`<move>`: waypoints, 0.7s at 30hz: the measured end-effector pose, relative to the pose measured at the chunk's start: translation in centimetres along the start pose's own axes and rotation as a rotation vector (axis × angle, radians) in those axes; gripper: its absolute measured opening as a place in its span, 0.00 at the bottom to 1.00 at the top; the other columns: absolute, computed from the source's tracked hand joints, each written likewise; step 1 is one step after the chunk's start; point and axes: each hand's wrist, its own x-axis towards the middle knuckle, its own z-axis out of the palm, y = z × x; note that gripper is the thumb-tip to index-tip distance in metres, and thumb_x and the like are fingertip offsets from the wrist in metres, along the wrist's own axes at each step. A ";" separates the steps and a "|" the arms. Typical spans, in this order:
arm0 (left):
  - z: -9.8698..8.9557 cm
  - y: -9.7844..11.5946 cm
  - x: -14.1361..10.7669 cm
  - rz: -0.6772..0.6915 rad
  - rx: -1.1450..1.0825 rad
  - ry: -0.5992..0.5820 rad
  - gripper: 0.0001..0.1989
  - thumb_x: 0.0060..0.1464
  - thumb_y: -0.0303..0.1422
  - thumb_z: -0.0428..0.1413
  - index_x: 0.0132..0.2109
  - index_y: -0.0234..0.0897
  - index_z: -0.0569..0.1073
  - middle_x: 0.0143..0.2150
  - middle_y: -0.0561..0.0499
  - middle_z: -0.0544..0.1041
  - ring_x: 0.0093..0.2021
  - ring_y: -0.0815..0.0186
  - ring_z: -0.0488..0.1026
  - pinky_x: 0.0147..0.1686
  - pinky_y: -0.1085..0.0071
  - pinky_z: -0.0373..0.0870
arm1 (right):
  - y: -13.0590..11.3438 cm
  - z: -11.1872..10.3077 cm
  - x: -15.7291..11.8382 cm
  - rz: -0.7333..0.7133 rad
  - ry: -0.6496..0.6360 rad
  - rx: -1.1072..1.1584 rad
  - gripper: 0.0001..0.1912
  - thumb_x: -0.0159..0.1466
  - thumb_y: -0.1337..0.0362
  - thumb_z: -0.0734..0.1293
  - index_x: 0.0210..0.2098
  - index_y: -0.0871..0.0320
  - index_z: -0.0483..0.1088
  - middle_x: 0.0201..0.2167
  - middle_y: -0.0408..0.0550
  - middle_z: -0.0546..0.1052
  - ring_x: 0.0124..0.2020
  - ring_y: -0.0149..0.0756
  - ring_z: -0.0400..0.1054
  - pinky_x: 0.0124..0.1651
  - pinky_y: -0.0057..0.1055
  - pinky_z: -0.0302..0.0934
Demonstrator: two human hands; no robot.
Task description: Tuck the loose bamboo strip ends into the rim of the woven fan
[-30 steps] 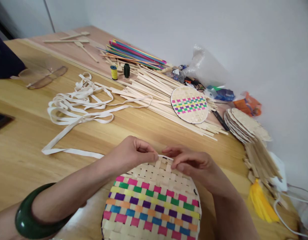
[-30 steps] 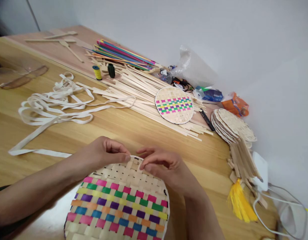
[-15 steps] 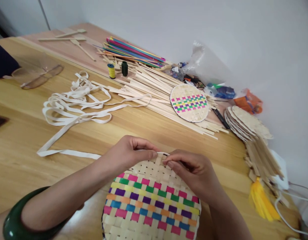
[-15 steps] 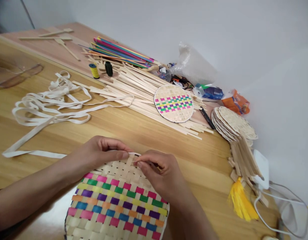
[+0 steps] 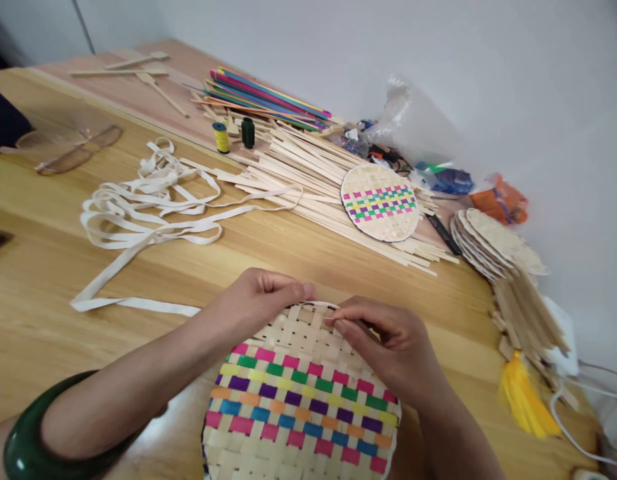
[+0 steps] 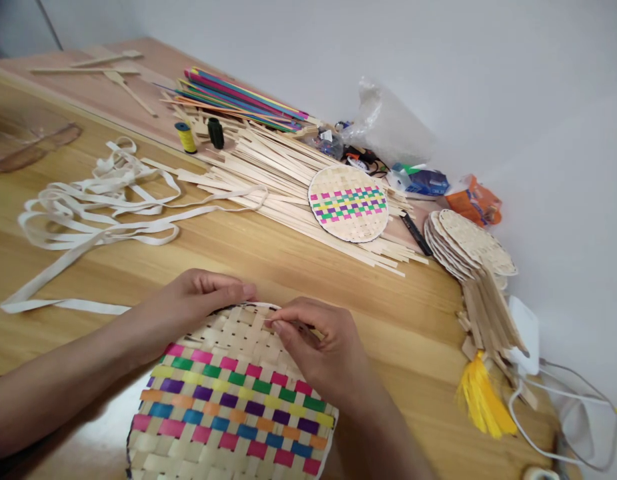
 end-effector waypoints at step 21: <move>-0.2 -0.4 0.7 0.053 0.117 0.024 0.10 0.43 0.38 0.65 0.30 0.36 0.81 0.26 0.52 0.79 0.26 0.71 0.69 0.26 0.76 0.61 | 0.2 0.3 0.0 -0.029 -0.021 -0.024 0.07 0.63 0.70 0.65 0.34 0.57 0.75 0.32 0.45 0.79 0.32 0.29 0.72 0.33 0.22 0.63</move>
